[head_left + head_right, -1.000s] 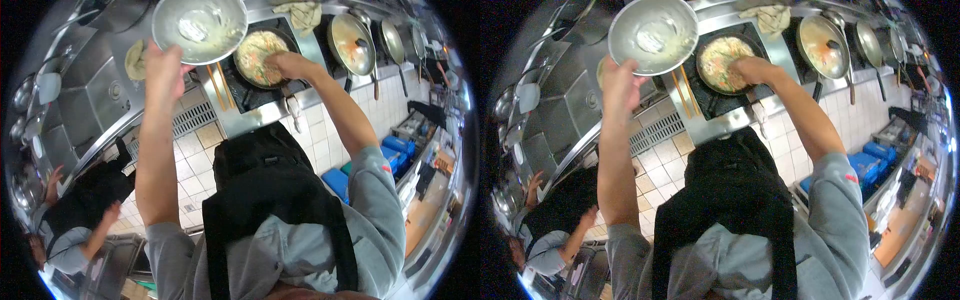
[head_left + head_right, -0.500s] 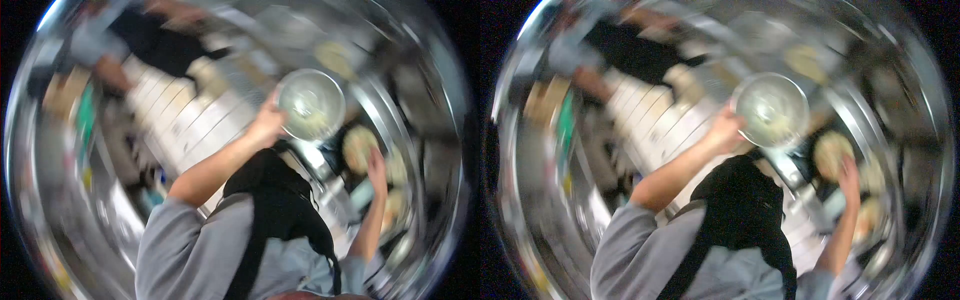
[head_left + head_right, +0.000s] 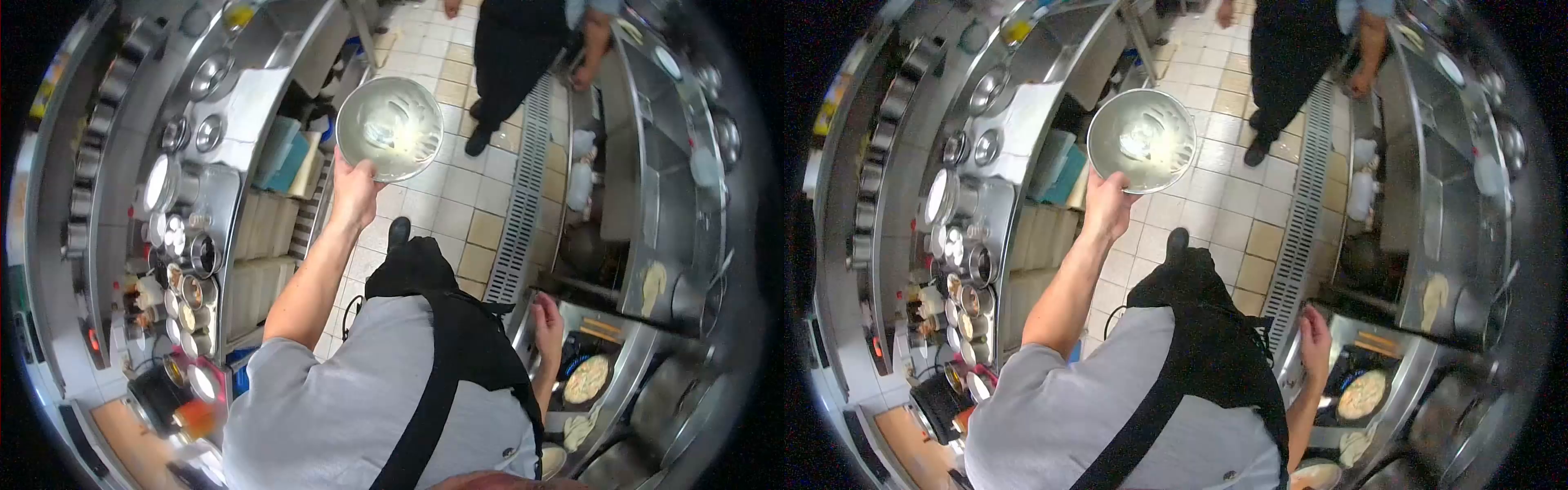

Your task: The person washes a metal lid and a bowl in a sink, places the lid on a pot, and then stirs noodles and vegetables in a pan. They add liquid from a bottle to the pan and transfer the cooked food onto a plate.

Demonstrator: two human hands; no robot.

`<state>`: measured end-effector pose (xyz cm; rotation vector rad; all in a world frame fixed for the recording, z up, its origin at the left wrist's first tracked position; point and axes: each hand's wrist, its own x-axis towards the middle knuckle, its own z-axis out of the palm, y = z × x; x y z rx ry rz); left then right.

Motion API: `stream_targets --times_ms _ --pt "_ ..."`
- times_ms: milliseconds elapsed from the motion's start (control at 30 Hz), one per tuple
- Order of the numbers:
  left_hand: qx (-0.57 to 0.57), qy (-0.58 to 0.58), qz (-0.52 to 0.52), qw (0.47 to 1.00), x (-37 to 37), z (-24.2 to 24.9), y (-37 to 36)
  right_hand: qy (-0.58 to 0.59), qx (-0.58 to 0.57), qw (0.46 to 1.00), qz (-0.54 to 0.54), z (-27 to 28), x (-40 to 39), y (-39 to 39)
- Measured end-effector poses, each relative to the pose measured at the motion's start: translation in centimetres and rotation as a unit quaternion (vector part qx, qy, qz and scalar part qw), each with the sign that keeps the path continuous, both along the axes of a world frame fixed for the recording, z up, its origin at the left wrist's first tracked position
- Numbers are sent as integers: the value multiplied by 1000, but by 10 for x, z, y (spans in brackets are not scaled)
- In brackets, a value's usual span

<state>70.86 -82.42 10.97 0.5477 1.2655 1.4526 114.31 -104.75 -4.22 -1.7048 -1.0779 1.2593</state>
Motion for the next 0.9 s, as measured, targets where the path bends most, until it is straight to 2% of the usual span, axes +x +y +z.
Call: stream_targets --times_ms 67,200,267,333,367,500,567,633,700,833,900 --pt "6 17 31 999 -44 -5 18 -12 -30 999 42 4 -39 34" --pt "-13 -32 77 996 -116 -27 69 -19 -57 995 82 3 -94 107" --pt "-33 -49 54 997 -143 -50 87 21 -52 997 58 10 -133 153" --pt "-51 -93 62 992 -154 -45 106 46 -40 996 70 22 -175 199" --pt "-69 -126 63 988 -157 -39 113 21 -40 994 99 26 -191 220" --pt "-84 -121 13 989 -180 -27 146 -25 -15 984 176 18 -220 290" --pt "-86 -123 30 988 -193 -24 162 -30 -25 982 184 22 -230 322" --pt "-83 -98 53 990 -212 -29 178 -32 -35 981 187 20 -239 354" --pt "-95 -80 65 990 -234 -32 191 16 -19 984 177 6 -244 387" --pt "-99 -41 176 979 -270 -45 202 45 -7 981 189 -12 -269 464" --pt "-102 -36 228 968 -280 -45 194 71 -12 967 245 -25 -284 509"
